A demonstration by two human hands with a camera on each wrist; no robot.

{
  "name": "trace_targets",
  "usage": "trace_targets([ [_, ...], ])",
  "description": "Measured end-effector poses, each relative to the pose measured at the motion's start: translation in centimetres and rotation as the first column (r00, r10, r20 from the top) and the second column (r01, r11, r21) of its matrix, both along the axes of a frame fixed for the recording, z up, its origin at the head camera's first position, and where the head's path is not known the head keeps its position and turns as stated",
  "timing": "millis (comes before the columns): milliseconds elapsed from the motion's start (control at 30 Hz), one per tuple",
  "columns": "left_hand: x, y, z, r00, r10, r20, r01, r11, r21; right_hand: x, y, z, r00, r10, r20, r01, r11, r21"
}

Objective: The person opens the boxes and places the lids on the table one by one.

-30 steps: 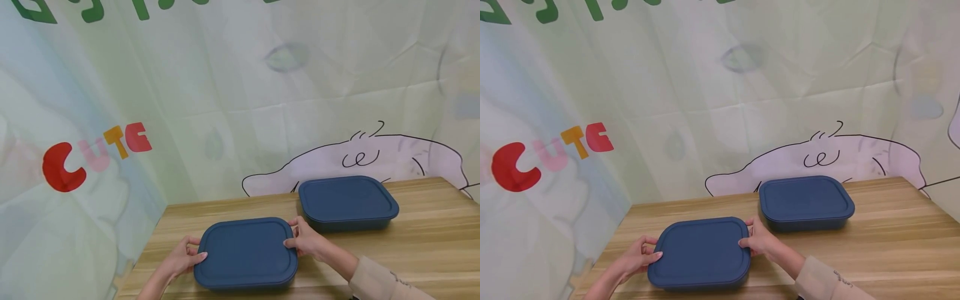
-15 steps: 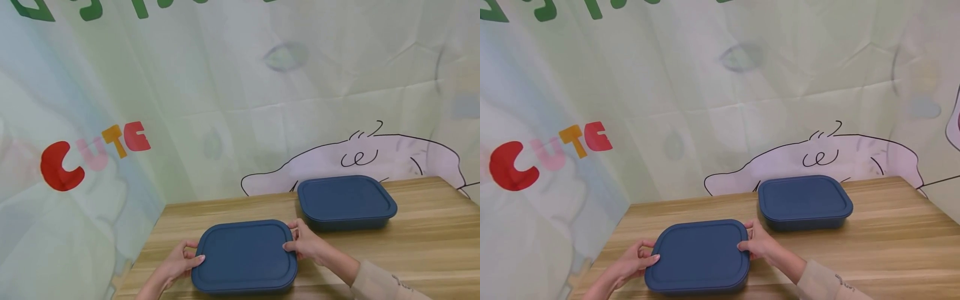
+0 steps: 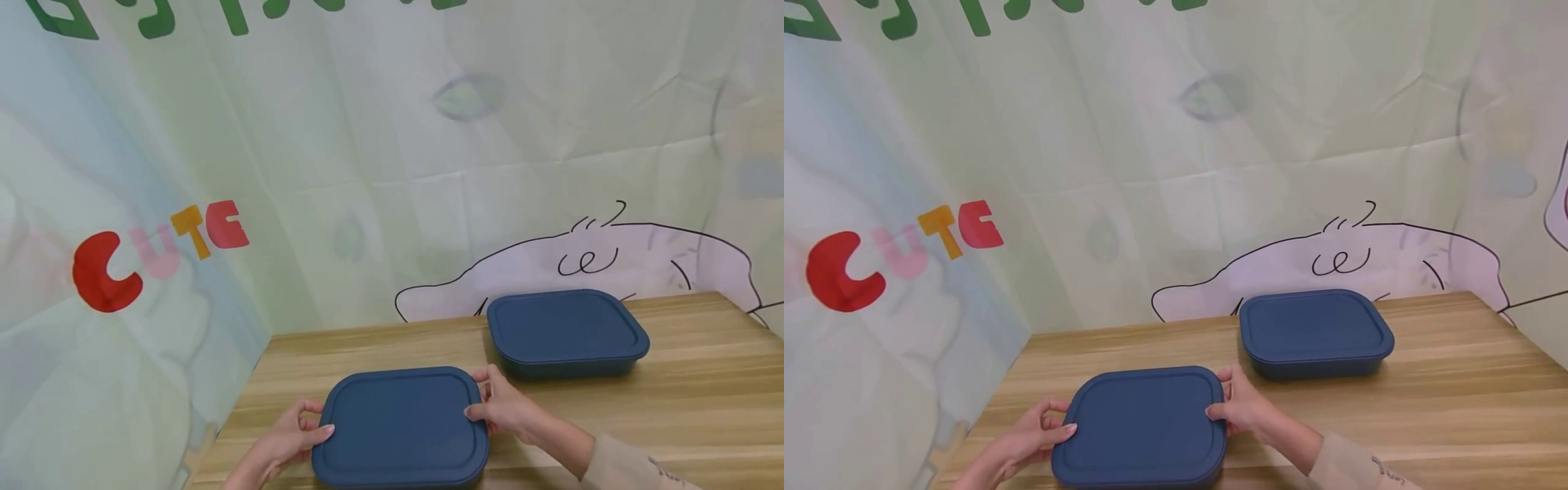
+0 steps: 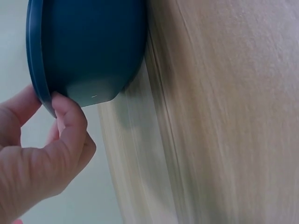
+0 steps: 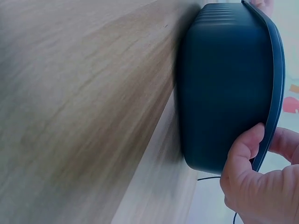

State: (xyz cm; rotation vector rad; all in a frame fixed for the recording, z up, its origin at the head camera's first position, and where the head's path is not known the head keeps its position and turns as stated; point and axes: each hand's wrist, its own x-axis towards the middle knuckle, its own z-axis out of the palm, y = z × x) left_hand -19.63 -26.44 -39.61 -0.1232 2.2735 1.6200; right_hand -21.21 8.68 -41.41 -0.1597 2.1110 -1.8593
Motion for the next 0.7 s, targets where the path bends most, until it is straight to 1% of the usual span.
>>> trace_targets([
  [167,0.2,-0.4,-0.2,0.999,-0.035,0.026,0.035,0.999,0.002,0.3,0.1,0.0,1.0,0.016,0.007,-0.016,1.0,-0.008],
  [300,0.4,-0.6,-0.3,0.997,-0.067,0.033,0.065,0.997,0.036,0.5,0.1,-0.1,1.0,0.019,0.008,-0.019,1.0,-0.01],
  [533,0.6,-0.6,0.0,0.996,-0.082,0.042,0.079,0.995,0.068,1.0,0.1,-0.1,1.0,0.013,0.022,-0.013,1.0,-0.011],
  [700,0.8,-0.8,0.0,0.992,-0.118,0.051,0.112,0.988,0.103,1.3,0.1,-0.2,0.999,0.021,0.037,-0.02,0.999,-0.034],
])
